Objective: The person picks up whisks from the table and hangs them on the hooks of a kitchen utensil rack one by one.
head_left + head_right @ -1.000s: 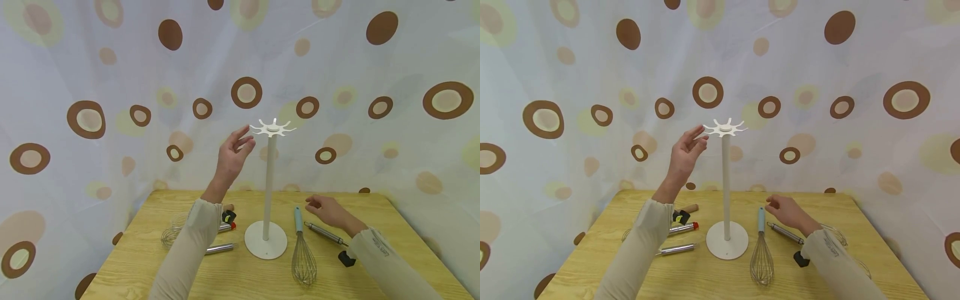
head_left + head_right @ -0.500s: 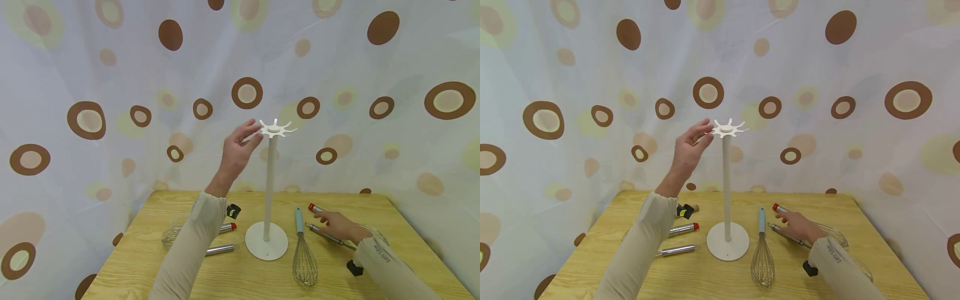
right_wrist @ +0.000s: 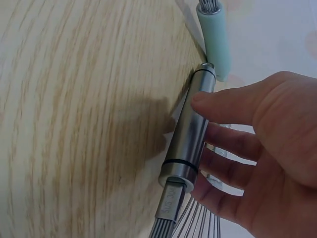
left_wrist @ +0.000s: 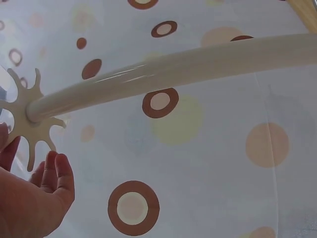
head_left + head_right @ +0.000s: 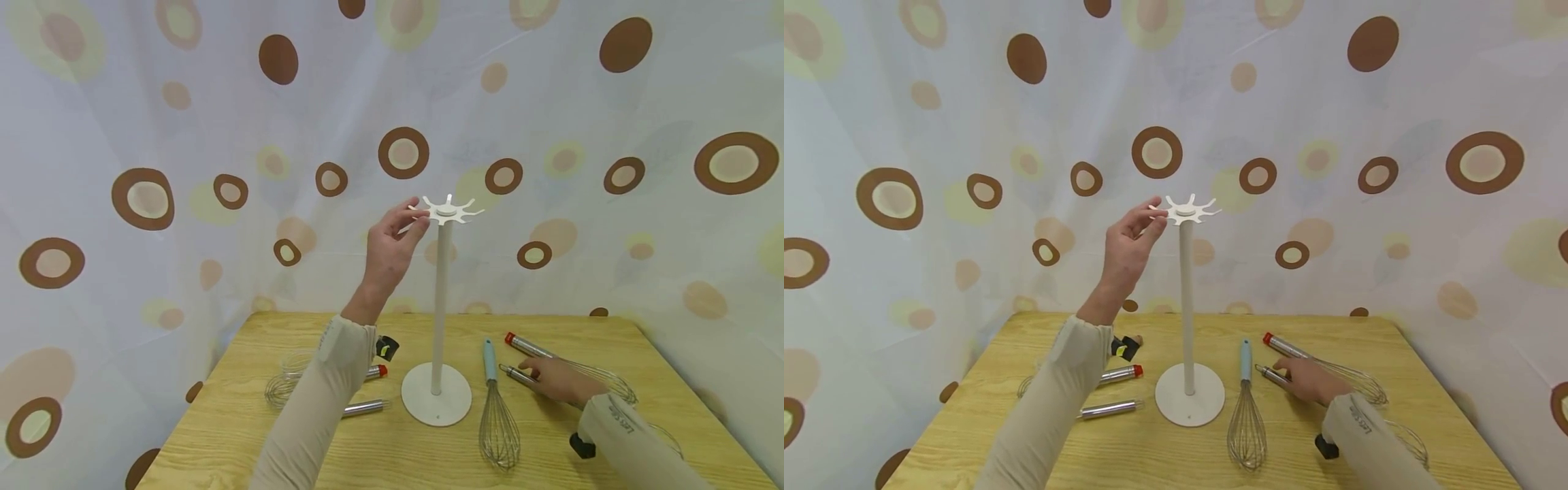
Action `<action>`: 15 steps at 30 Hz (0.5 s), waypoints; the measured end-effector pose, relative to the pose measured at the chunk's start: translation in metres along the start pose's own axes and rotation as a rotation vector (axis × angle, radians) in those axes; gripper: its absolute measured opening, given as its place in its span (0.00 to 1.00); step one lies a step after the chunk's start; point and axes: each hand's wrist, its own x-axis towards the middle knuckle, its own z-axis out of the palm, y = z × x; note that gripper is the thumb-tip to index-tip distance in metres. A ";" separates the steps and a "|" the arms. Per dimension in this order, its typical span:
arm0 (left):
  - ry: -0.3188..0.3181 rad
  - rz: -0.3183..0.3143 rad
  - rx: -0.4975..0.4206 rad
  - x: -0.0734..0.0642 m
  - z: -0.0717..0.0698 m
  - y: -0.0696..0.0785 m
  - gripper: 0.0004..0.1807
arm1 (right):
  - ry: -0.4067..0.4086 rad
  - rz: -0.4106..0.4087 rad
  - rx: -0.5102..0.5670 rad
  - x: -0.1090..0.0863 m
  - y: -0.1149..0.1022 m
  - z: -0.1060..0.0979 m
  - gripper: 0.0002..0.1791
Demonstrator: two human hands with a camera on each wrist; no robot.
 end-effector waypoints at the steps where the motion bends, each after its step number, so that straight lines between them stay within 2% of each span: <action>1: 0.000 0.003 0.001 0.000 0.000 0.000 0.11 | -0.006 0.004 -0.004 0.000 0.001 0.001 0.18; 9: 0.011 0.017 0.021 0.000 0.001 -0.002 0.09 | -0.078 0.035 0.032 0.001 0.006 0.003 0.27; 15: 0.020 0.036 0.044 -0.001 0.004 -0.002 0.09 | -0.067 0.019 0.010 0.001 0.005 0.003 0.28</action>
